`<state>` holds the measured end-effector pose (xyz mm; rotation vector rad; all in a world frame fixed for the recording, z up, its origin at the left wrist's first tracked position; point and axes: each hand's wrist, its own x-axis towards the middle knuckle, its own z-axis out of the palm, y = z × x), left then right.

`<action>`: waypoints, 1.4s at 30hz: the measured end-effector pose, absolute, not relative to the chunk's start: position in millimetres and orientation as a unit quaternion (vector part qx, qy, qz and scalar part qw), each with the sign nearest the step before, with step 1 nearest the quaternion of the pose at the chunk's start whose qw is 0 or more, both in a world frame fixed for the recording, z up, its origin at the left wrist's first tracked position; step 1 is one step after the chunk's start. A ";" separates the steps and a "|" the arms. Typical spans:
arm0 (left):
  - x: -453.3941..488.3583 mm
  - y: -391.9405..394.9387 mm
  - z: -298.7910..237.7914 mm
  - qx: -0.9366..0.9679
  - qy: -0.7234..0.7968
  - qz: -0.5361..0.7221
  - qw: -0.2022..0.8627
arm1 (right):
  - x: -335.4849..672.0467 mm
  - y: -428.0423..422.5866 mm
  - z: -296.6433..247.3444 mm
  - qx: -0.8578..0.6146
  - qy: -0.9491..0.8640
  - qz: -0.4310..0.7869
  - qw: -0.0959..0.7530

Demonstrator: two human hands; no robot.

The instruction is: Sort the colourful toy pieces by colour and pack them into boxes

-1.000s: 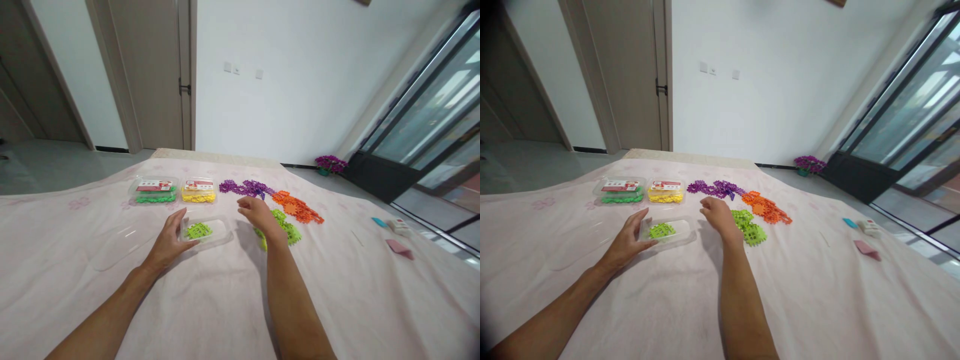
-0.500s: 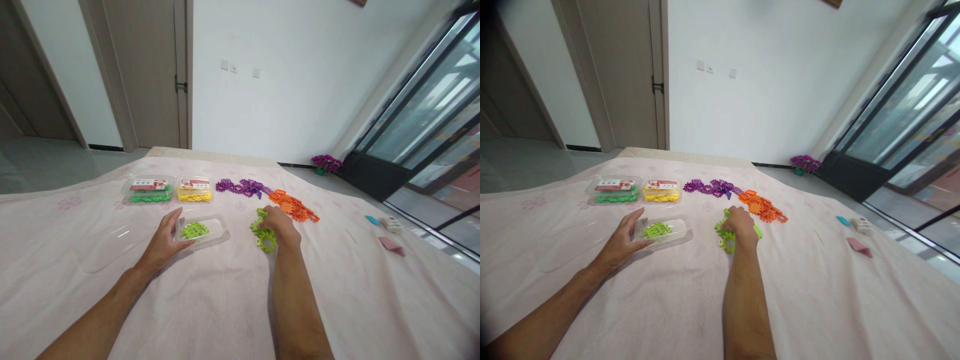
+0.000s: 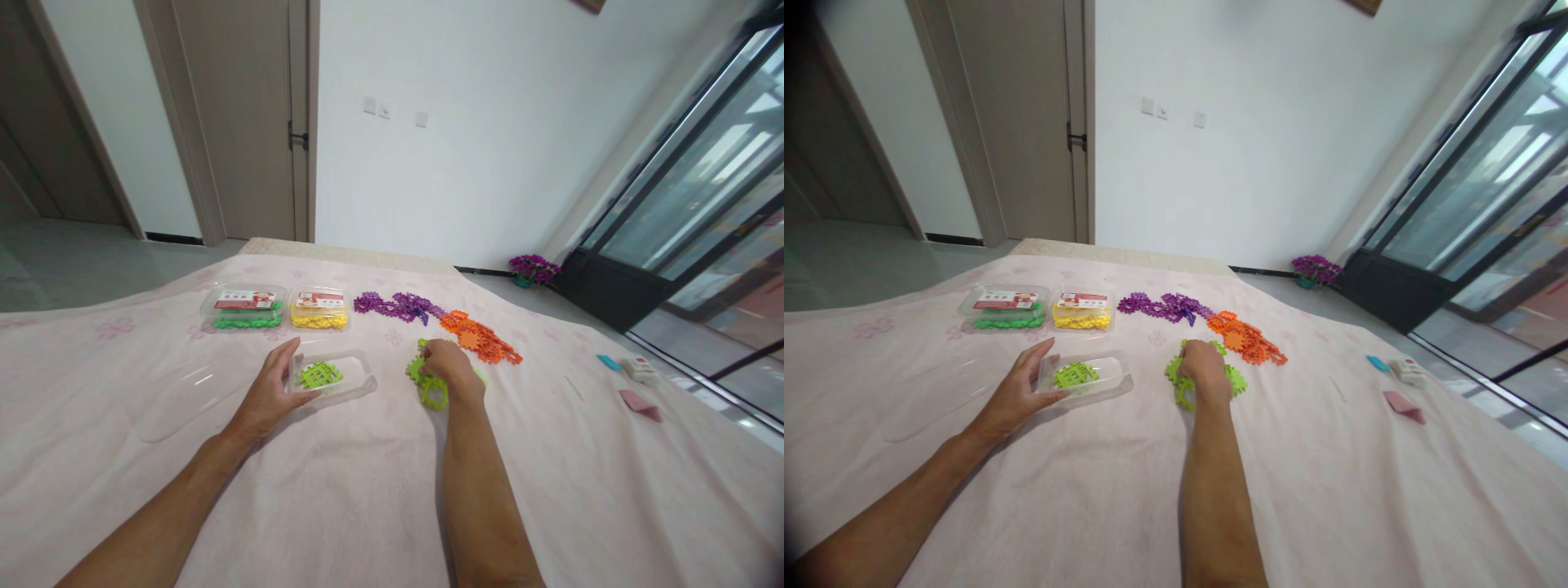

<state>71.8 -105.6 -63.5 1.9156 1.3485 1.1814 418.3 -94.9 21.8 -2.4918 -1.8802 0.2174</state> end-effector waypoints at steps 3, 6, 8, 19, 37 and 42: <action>72.0 -105.2 -65.1 0.709 0.492 0.441 0.247 | 412.5 -96.2 26.9 -0.789 -0.611 0.057 0.000; 71.8 -104.3 -66.8 0.713 0.488 0.446 0.232 | 410.6 -96.6 32.4 -0.774 -0.629 0.054 0.043; 71.6 -103.9 -67.4 0.717 0.488 0.447 0.221 | 410.6 -94.8 35.0 -0.764 -0.630 0.062 0.124; 70.4 -103.1 -67.6 0.721 0.482 0.441 0.231 | 330.1 -73.6 13.3 -0.531 -0.583 0.371 0.491; 71.7 -104.9 -64.0 0.719 0.482 0.436 0.247 | 306.0 -89.4 19.5 -0.657 -0.708 0.106 0.238; 71.5 -104.9 -63.7 0.718 0.481 0.438 0.247 | 303.8 -86.7 18.0 -0.653 -0.691 0.144 0.276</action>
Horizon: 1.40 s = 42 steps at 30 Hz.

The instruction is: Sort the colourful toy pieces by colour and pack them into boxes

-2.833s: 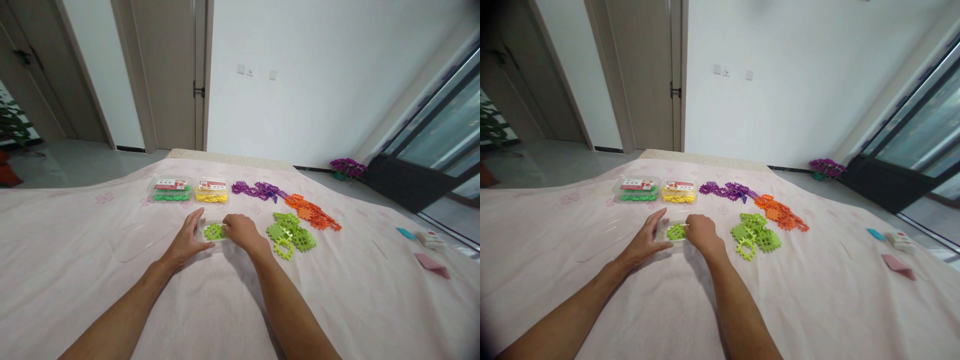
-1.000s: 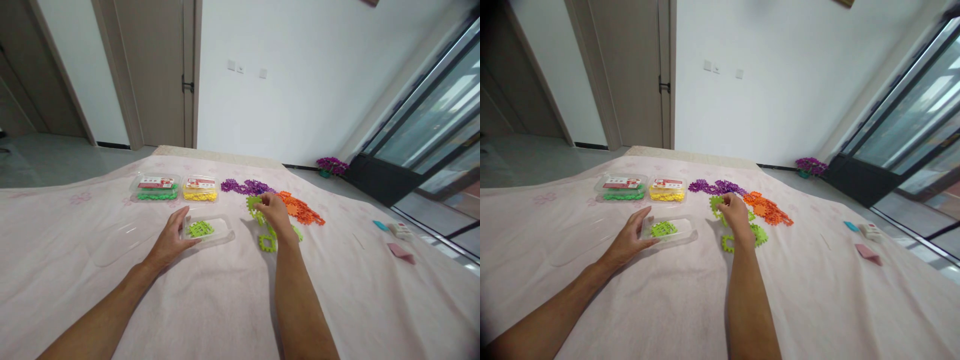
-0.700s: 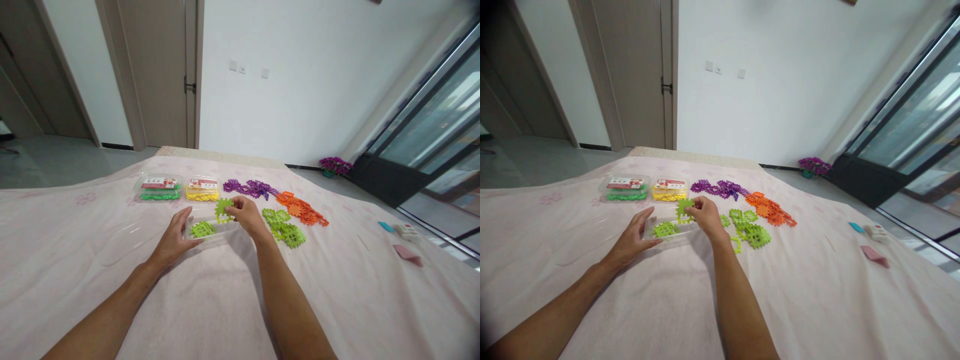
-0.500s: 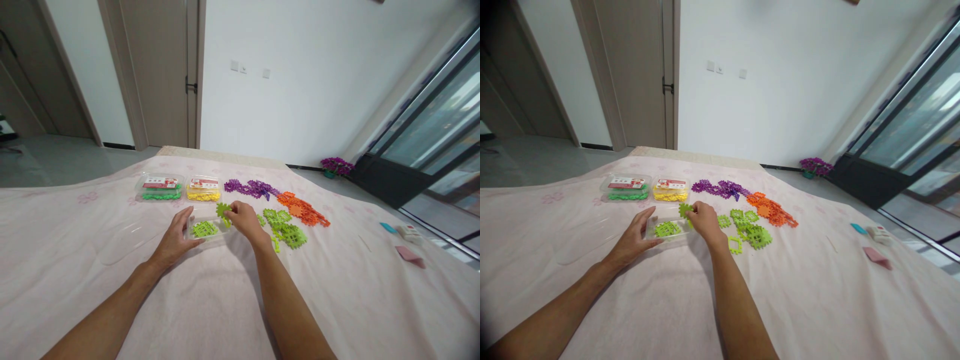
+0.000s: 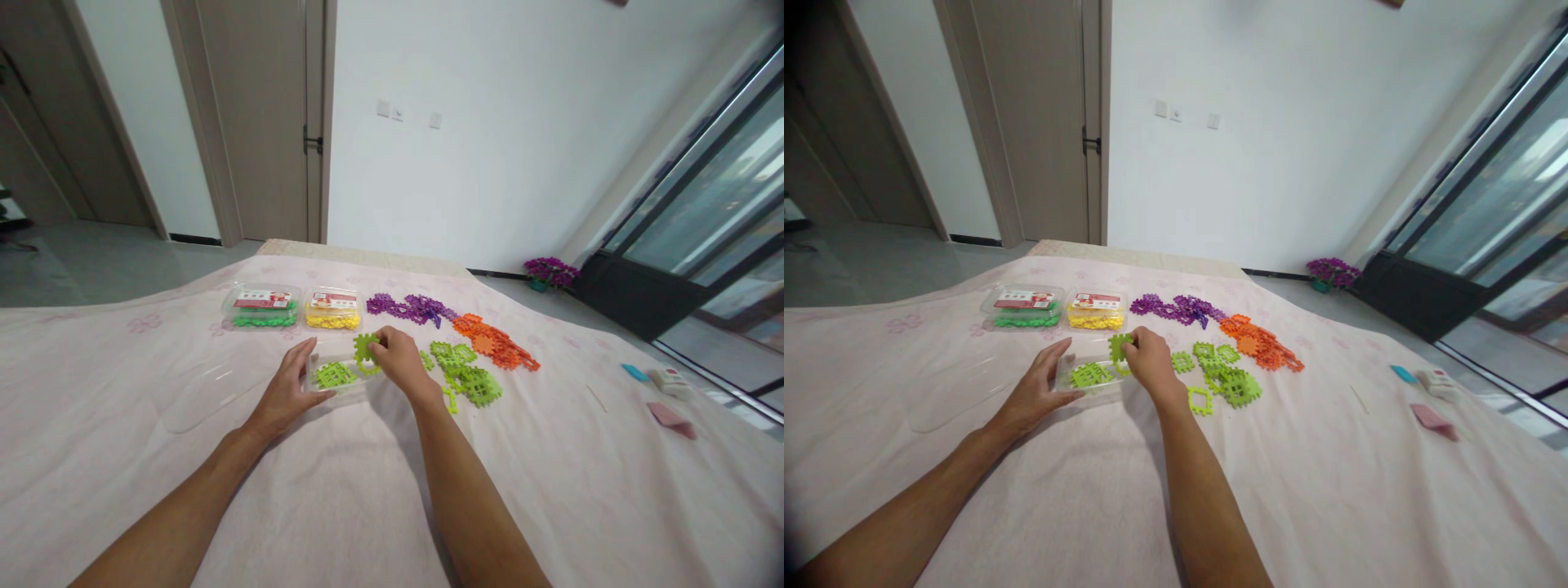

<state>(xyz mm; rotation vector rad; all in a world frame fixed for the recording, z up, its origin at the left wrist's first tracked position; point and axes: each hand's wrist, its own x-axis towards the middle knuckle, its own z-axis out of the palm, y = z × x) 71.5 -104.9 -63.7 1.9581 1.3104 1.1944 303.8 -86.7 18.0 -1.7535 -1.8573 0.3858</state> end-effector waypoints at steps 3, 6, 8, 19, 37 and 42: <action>71.2 -104.6 -63.5 0.717 0.483 0.437 0.249 | 302.4 -86.4 17.8 -0.648 -0.685 0.178 0.281; 71.3 -104.9 -63.8 0.718 0.480 0.435 0.254 | 301.0 -89.0 19.4 -0.667 -0.697 0.121 0.235; 71.7 -105.5 -63.9 0.722 0.477 0.431 0.256 | 301.0 -90.8 21.5 -0.672 -0.704 0.084 0.214; 71.9 -106.8 -62.9 0.729 0.474 0.428 0.247 | 296.2 -96.9 27.1 -0.647 -0.739 0.081 0.171; 72.4 -107.6 -61.9 0.725 0.480 0.422 0.258 | 385.1 -85.2 26.7 -0.728 -0.663 0.097 0.142; 72.2 -105.3 -65.1 0.721 0.477 0.432 0.256 | 398.9 -81.9 6.6 -0.765 -0.633 0.083 0.088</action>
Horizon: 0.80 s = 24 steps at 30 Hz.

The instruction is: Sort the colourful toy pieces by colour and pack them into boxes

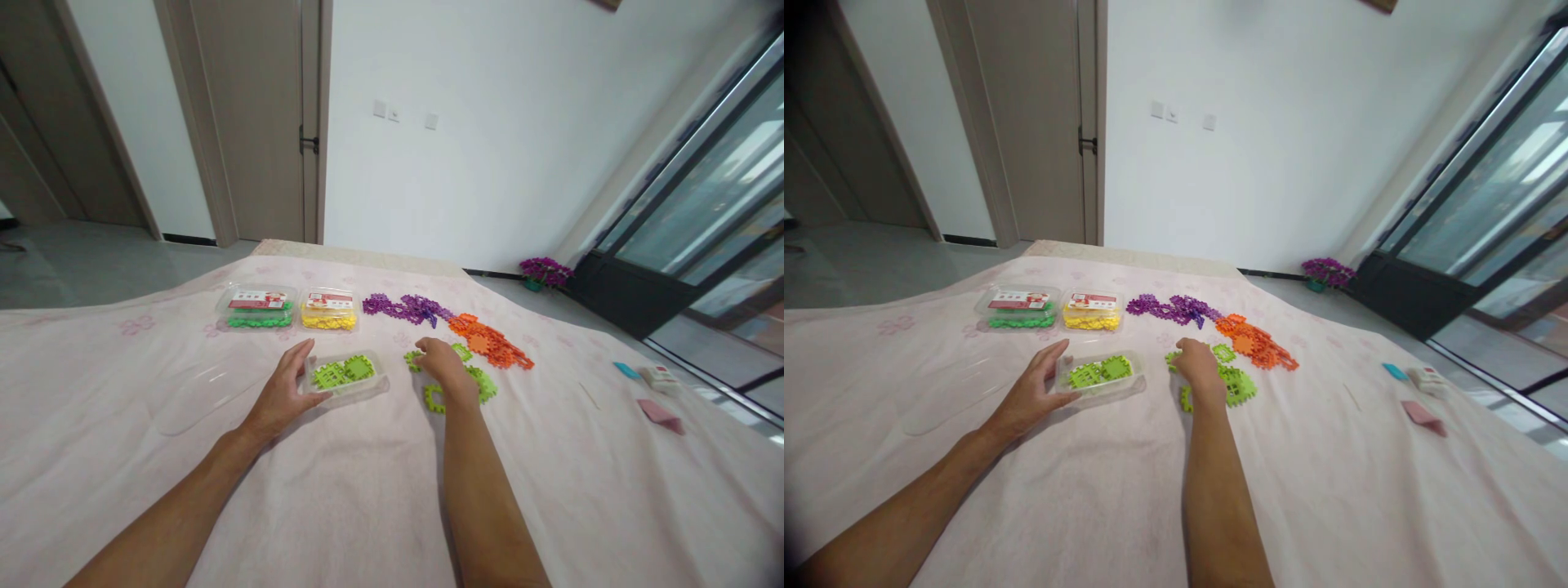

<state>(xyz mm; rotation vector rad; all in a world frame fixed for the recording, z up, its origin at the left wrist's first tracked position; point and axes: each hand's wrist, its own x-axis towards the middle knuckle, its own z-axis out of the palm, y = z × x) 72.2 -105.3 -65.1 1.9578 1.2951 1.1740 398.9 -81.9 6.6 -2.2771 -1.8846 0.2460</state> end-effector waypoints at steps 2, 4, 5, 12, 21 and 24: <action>71.8 -104.6 -65.7 0.720 0.476 0.434 0.258 | 396.6 -79.8 0.9 -0.766 -0.635 0.072 0.063; 71.6 -104.6 -65.8 0.718 0.478 0.433 0.263 | 393.6 -77.9 -3.3 -0.766 -0.639 0.061 0.036; 71.6 -104.8 -65.7 0.715 0.478 0.434 0.266 | 392.5 -77.3 -5.1 -0.767 -0.639 0.054 0.026; 73.3 -107.0 -66.0 0.680 0.467 0.464 0.323 | 392.5 -78.5 -8.3 -0.778 -0.624 0.047 0.053; 74.3 -109.7 -59.9 0.687 0.459 0.463 0.320 | 338.3 -86.6 32.4 -0.629 -0.713 0.126 0.282; 74.1 -109.7 -60.2 0.690 0.459 0.462 0.315 | 307.3 -96.6 32.5 -0.580 -0.752 0.138 0.283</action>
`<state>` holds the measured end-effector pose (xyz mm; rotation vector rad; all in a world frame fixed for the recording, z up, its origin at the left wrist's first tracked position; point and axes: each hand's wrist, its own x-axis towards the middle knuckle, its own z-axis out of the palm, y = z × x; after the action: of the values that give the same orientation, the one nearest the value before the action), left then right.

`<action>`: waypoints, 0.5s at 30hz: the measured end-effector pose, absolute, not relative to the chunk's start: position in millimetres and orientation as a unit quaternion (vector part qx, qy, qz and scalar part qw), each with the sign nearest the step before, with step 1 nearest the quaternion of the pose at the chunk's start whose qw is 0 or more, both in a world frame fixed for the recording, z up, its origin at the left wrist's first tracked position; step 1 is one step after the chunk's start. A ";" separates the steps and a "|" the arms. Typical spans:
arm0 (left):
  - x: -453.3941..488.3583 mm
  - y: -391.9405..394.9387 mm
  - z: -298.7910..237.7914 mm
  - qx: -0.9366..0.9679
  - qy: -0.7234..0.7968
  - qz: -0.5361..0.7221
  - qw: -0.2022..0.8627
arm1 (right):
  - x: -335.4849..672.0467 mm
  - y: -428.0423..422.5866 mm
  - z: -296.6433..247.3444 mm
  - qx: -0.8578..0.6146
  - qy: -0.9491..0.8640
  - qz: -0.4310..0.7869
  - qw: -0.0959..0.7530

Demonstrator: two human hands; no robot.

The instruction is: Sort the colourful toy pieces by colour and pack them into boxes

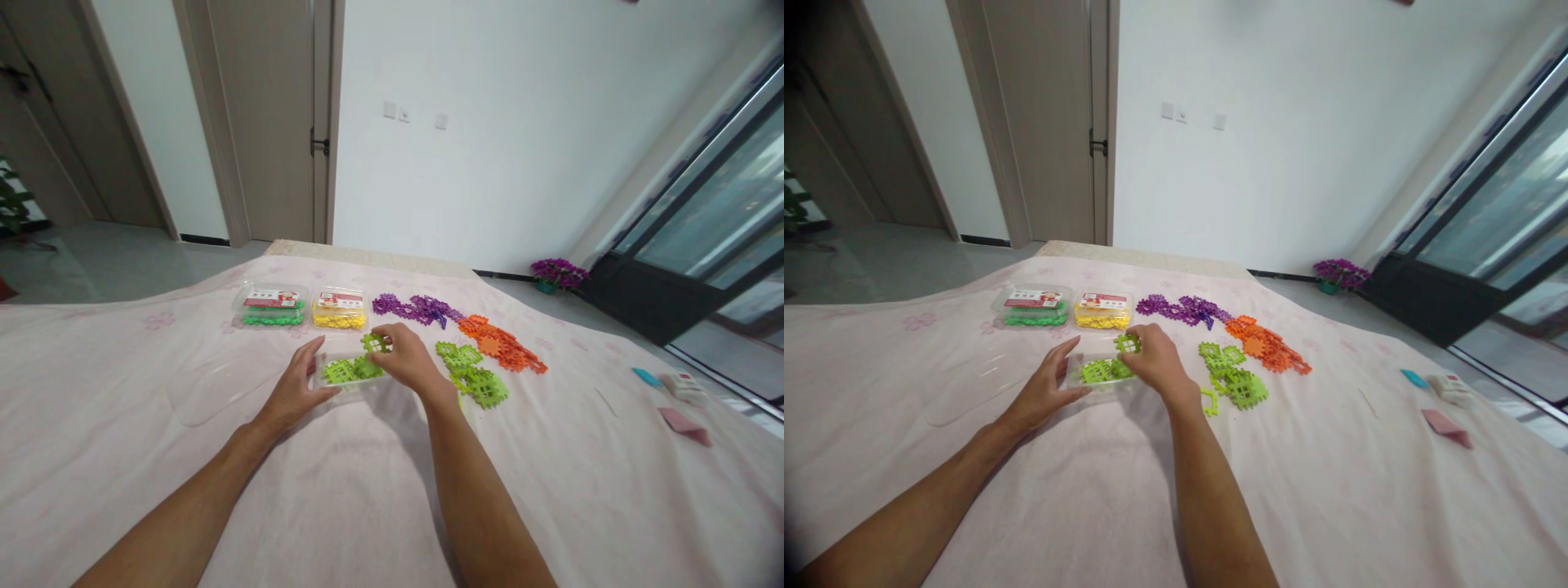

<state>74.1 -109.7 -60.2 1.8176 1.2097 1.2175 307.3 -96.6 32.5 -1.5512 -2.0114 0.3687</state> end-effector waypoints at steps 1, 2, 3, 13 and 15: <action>74.0 -109.6 -60.5 0.691 0.459 0.462 0.313 | 298.4 -99.0 29.9 -0.568 -0.761 0.143 0.279; 73.9 -109.4 -60.8 0.693 0.460 0.461 0.310 | 290.9 -100.5 26.5 -0.557 -0.770 0.152 0.273; 73.8 -109.3 -61.1 0.694 0.460 0.461 0.308 | 285.1 -101.1 22.8 -0.546 -0.777 0.162 0.269; 72.1 -109.8 -59.1 0.708 0.462 0.446 0.293 | 329.1 -100.6 44.5 -0.592 -0.752 0.165 0.236; 71.3 -109.5 -58.9 0.714 0.465 0.440 0.283 | 349.9 -102.1 50.6 -0.642 -0.726 0.164 0.183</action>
<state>71.3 -109.5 -58.9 1.9119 1.2459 1.1794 349.9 -102.1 50.6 -1.8109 -2.0487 0.4612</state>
